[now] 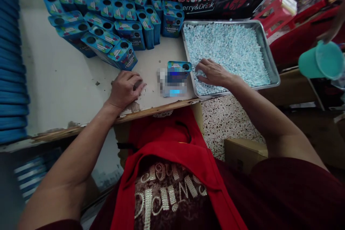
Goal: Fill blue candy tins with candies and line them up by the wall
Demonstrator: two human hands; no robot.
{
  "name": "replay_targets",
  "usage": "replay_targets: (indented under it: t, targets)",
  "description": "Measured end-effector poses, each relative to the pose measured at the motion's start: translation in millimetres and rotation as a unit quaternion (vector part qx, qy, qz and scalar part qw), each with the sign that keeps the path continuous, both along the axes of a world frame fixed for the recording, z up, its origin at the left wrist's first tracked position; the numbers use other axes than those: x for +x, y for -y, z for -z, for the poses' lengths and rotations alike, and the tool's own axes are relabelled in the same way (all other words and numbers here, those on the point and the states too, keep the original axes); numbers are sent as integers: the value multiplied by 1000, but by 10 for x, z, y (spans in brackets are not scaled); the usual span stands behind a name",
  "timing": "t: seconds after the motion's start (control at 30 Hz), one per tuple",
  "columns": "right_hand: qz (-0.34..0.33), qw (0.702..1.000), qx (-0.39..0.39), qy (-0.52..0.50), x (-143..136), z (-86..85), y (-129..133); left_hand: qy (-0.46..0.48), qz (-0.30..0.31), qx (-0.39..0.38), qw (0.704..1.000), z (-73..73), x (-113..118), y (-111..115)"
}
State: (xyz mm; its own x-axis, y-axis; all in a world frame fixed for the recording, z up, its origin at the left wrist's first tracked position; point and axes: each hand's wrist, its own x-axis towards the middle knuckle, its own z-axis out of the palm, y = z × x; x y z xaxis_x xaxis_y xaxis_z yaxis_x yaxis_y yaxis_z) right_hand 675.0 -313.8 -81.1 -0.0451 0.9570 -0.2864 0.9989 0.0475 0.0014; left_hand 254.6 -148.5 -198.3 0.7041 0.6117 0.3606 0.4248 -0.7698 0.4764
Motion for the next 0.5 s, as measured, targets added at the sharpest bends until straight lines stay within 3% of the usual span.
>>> replay_targets:
  t: [0.1, 0.2, 0.37, 0.5]
  targets:
    - [20, 999, -29, -8, 82, -64, 41, -4, -3, 13, 1000, -12, -1, 6]
    - [95, 993, 6, -71, 242, -133, 42, -7, -5, 20, 1000, -16, 1, 10]
    - [272, 924, 60, -261, 436, -197, 35, -1, -7, 15, 1000, -7, -2, 8]
    - [300, 893, 43, -333, 398, -241, 3, -1, 2, 6, 1000, -10, -8, -5]
